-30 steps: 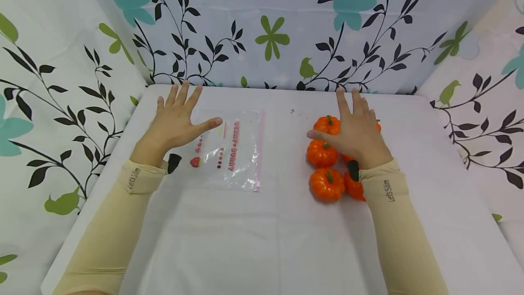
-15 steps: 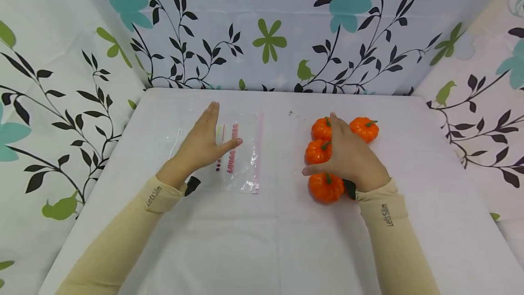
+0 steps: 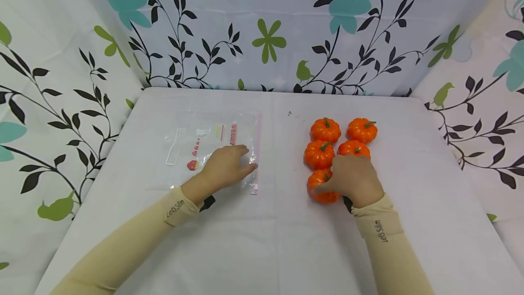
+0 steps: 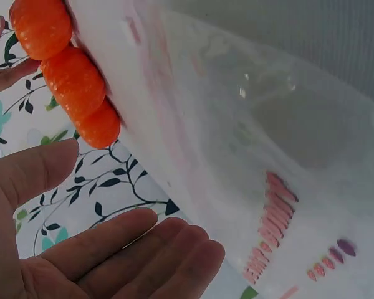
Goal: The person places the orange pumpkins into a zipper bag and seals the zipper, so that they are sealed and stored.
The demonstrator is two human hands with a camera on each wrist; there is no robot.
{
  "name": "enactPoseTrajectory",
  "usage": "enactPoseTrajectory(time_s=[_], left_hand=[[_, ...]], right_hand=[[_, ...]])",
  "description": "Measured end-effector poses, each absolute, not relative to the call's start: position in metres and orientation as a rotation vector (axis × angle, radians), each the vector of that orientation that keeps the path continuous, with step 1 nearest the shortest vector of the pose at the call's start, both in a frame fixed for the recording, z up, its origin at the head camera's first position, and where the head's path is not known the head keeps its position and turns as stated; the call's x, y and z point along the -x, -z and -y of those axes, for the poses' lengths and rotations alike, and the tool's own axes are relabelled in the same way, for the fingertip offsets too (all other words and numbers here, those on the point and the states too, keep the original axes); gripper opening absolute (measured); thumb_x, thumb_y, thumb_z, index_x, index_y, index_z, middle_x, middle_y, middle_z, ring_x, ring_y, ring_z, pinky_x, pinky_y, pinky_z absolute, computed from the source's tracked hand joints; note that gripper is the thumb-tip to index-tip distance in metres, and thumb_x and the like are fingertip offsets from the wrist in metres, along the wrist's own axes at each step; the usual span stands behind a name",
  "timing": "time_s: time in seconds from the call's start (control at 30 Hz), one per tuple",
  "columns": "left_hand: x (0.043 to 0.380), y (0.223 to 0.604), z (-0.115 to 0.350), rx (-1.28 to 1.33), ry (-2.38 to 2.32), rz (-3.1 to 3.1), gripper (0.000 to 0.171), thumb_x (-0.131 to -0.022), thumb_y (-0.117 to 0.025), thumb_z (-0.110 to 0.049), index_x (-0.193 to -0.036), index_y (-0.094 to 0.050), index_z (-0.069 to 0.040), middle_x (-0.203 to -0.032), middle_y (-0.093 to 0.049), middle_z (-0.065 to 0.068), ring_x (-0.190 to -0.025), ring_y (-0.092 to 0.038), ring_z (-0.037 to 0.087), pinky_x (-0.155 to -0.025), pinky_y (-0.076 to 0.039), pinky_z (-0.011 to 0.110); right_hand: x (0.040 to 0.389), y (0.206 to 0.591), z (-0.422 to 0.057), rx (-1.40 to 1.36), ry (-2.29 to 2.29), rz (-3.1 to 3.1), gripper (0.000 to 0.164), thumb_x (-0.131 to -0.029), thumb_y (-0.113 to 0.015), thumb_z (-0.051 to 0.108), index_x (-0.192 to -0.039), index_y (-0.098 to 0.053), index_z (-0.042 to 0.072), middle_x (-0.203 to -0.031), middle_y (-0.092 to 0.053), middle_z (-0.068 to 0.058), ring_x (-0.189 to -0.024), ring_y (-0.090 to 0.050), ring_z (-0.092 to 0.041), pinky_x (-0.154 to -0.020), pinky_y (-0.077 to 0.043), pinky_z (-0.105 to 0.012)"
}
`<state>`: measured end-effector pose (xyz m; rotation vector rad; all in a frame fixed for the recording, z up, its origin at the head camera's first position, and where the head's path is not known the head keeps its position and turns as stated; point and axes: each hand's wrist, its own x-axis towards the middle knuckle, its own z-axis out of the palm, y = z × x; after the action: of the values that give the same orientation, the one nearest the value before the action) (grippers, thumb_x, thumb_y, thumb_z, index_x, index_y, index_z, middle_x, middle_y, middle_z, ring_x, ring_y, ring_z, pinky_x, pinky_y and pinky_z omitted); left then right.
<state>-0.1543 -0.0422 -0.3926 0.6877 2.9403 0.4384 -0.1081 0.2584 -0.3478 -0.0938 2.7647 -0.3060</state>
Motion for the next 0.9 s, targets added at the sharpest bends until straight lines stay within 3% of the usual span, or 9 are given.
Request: enactPoseTrajectory(time_s=[0.13,0.23,0.4,0.57,0.7,0.9], left_hand=[[0.152,0.402,0.035,-0.705,-0.376,-2.929,0.038,-0.093,-0.069,-0.04,-0.081,-0.071,-0.005,-0.091,-0.07,0.007,-0.072,-0.066,0.022,-0.063,-0.056,0.039],[0.15,0.405,0.031,-0.701,-0.313,-2.907,0.043,-0.093,-0.07,-0.042,-0.068,-0.062,-0.008,-0.081,-0.064,0.004,-0.064,-0.061,0.017,-0.059,-0.055,0.037],[0.15,0.415,0.024,-0.735,-0.113,-2.907,0.045,-0.093,-0.067,-0.05,-0.074,-0.064,-0.009,-0.081,-0.061,0.004,-0.069,-0.064,0.02,-0.062,-0.055,0.04],[0.152,0.427,0.017,-0.787,0.007,-2.984,0.046,-0.092,-0.066,-0.053,-0.075,-0.07,-0.011,-0.082,-0.062,0.007,-0.072,-0.067,0.024,-0.06,-0.054,0.04],[0.152,0.432,0.013,-0.78,0.001,-3.021,0.043,-0.091,-0.068,-0.051,-0.077,-0.073,-0.01,-0.083,-0.062,0.008,-0.071,-0.068,0.026,-0.058,-0.055,0.042],[0.154,0.435,0.009,-0.743,0.017,-3.064,0.027,-0.088,-0.068,-0.033,-0.076,-0.073,-0.009,-0.081,-0.062,0.008,-0.072,-0.068,0.027,-0.055,-0.054,0.043]], right_hand=[[0.108,0.358,-0.258,0.136,0.22,-2.782,0.049,-0.065,-0.089,0.05,-0.066,-0.057,0.013,-0.06,-0.047,0.001,-0.063,-0.049,-0.021,-0.056,-0.038,-0.034],[0.107,0.362,-0.257,0.169,0.177,-2.788,0.046,-0.064,-0.091,0.042,-0.065,-0.056,0.013,-0.059,-0.049,0.0,-0.062,-0.05,-0.023,-0.056,-0.04,-0.035],[0.107,0.365,-0.257,0.201,0.165,-2.769,0.041,-0.063,-0.093,0.036,-0.074,-0.061,0.013,-0.065,-0.056,0.0,-0.066,-0.053,-0.024,-0.062,-0.045,-0.039],[0.106,0.364,-0.253,0.219,0.212,-2.697,0.052,-0.062,-0.094,0.041,-0.093,-0.066,0.01,-0.08,-0.063,0.0,-0.075,-0.057,-0.023,-0.069,-0.051,-0.044],[0.104,0.357,-0.246,0.289,0.293,-2.677,0.061,-0.062,-0.093,0.042,-0.108,-0.067,0.011,-0.093,-0.067,0.001,-0.085,-0.061,-0.022,-0.078,-0.053,-0.047],[0.108,0.348,-0.239,0.452,0.411,-2.696,0.062,-0.065,-0.09,0.032,-0.119,-0.067,0.013,-0.106,-0.069,0.002,-0.099,-0.062,-0.021,-0.089,-0.052,-0.047]])
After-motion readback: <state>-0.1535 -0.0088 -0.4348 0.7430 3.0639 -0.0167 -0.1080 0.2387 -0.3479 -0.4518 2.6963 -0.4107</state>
